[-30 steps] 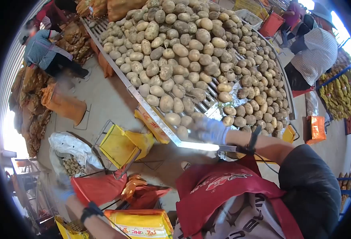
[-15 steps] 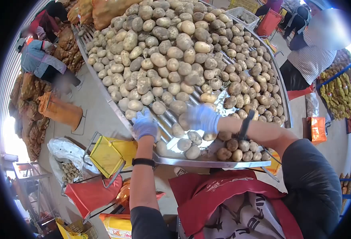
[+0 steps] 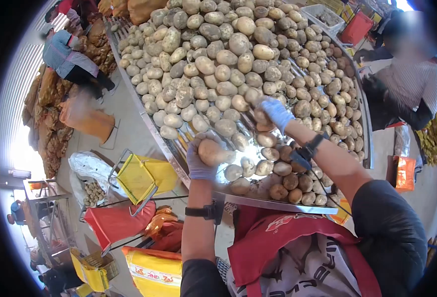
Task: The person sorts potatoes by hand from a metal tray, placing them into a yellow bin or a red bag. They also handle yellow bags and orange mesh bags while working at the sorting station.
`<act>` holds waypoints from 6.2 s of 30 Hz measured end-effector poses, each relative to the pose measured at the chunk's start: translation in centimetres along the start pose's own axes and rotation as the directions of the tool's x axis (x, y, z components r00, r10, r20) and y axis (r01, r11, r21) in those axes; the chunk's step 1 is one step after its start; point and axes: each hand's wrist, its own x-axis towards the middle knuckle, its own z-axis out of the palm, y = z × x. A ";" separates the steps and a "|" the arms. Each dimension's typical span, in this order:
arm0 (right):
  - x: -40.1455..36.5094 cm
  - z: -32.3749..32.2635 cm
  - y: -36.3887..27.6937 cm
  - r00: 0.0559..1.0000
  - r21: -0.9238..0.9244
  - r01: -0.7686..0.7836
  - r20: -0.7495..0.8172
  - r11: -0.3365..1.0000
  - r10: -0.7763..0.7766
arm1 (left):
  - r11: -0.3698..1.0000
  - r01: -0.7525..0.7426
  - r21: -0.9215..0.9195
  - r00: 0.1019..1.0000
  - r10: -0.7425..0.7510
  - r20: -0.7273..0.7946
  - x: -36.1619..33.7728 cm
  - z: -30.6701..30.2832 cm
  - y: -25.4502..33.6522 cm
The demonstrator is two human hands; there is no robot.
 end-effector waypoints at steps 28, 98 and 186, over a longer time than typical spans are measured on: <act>-16.5 6.0 -12.0 0.955 -0.171 0.080 0.297 0.982 -0.026 | 0.734 -0.336 0.591 0.923 0.133 0.360 -9.9 4.7 -0.9; 2.5 27.4 -11.7 0.858 -0.792 0.503 0.506 0.345 -0.089 | 0.956 0.128 -0.263 0.980 -0.082 0.179 -10.8 -6.1 9.5; 6.9 25.0 -10.5 0.985 -0.801 0.170 0.154 0.574 -0.078 | 0.975 -0.024 0.221 1.000 0.023 0.007 -15.6 -11.7 13.2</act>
